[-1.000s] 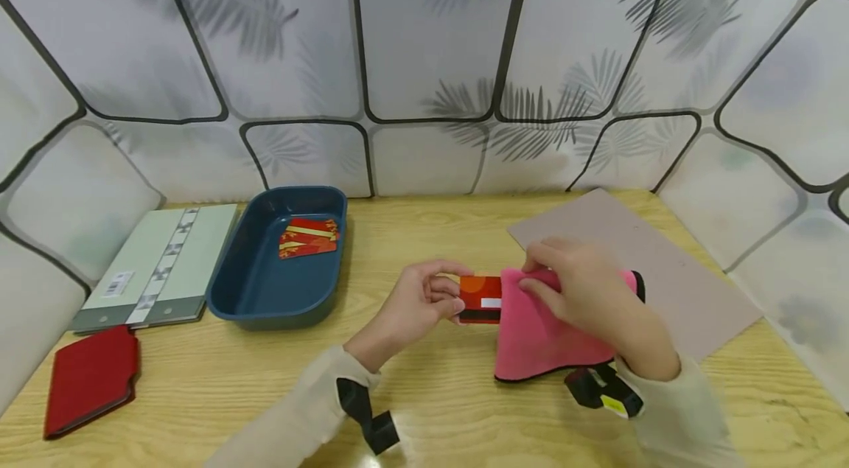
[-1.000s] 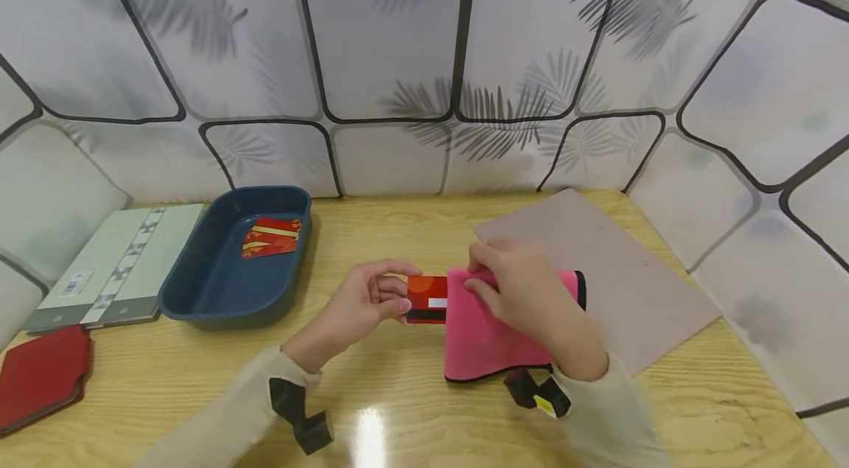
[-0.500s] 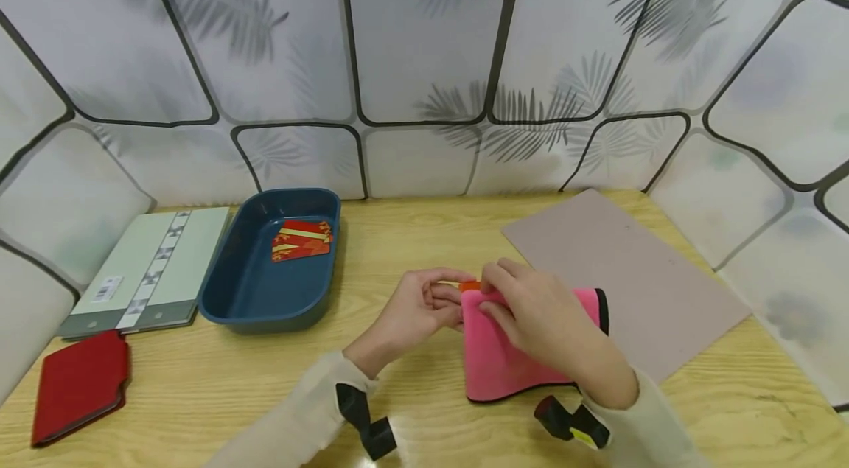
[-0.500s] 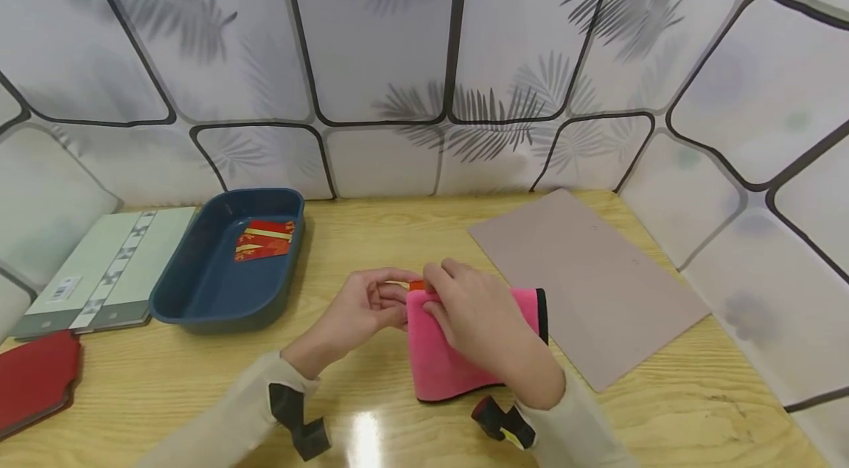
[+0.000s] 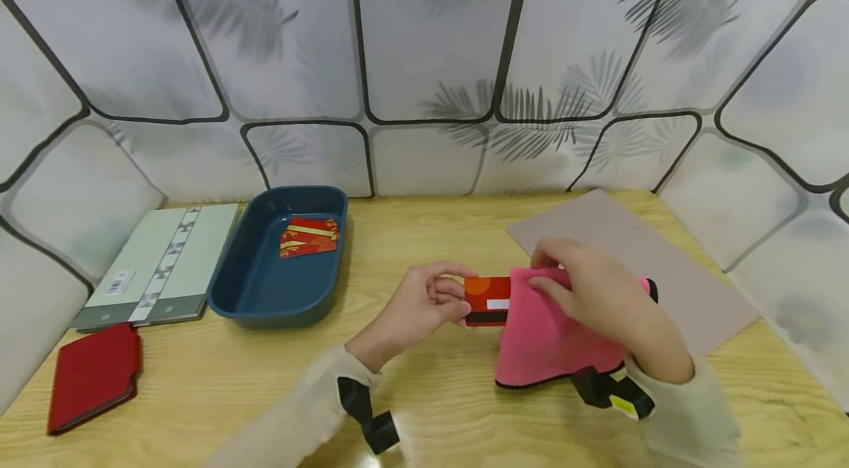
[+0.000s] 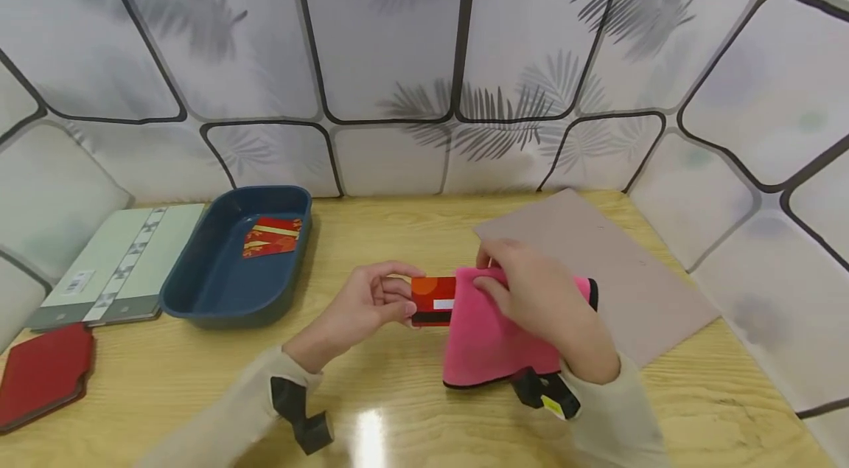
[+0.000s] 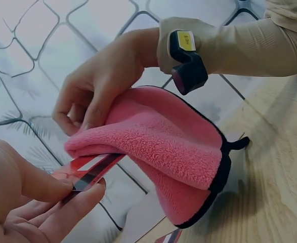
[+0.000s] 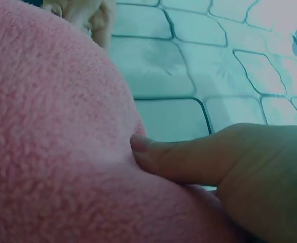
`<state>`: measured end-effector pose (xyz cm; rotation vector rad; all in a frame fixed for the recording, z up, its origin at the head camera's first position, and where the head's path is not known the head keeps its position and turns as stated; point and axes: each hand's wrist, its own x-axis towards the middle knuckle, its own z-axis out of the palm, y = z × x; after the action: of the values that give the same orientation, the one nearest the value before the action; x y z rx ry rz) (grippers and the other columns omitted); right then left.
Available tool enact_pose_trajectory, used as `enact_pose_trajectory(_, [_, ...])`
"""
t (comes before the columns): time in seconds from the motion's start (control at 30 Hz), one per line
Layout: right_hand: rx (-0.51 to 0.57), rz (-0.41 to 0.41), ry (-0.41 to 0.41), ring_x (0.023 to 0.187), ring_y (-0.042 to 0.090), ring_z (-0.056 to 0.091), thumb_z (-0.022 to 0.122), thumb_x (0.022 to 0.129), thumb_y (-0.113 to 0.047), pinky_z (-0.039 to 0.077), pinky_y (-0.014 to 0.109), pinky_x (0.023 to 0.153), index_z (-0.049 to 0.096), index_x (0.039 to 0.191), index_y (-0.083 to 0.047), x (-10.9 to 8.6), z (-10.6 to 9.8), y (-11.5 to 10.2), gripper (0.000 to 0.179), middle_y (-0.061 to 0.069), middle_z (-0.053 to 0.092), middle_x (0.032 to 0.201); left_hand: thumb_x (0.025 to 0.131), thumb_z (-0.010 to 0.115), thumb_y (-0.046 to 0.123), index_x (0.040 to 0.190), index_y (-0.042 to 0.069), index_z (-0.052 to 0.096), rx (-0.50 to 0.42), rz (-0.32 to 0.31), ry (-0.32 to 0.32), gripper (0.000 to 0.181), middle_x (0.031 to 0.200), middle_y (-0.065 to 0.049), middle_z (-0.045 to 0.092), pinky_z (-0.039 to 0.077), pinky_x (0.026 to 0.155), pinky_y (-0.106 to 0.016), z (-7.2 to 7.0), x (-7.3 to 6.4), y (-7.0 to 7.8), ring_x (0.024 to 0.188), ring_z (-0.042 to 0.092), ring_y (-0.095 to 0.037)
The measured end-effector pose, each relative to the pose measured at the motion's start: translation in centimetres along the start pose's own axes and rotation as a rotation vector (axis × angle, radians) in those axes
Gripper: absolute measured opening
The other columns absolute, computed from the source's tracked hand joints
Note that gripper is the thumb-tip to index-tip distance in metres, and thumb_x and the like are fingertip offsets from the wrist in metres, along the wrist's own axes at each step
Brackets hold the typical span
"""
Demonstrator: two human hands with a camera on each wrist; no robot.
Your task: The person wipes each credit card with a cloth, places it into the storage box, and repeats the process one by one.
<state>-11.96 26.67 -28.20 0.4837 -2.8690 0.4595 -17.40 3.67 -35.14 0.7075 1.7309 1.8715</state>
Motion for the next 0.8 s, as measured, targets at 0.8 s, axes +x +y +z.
enact_pose_trajectory(0.8, [-0.040, -0.074, 0.080, 0.060, 0.006, 0.036, 0.080, 0.077, -0.014, 0.030, 0.022, 0.054, 0.056, 0.081, -0.018, -0.1, 0.2, 0.6, 0.024, -0.011, 0.043, 0.063, 0.095, 0.050, -0.007, 0.143, 0.002, 0.042, 0.265, -0.072, 0.380, 0.049, 0.104, -0.015, 0.063, 0.059, 0.074, -0.029, -12.1, -3.5, 5.7, 0.080, 0.063, -0.007])
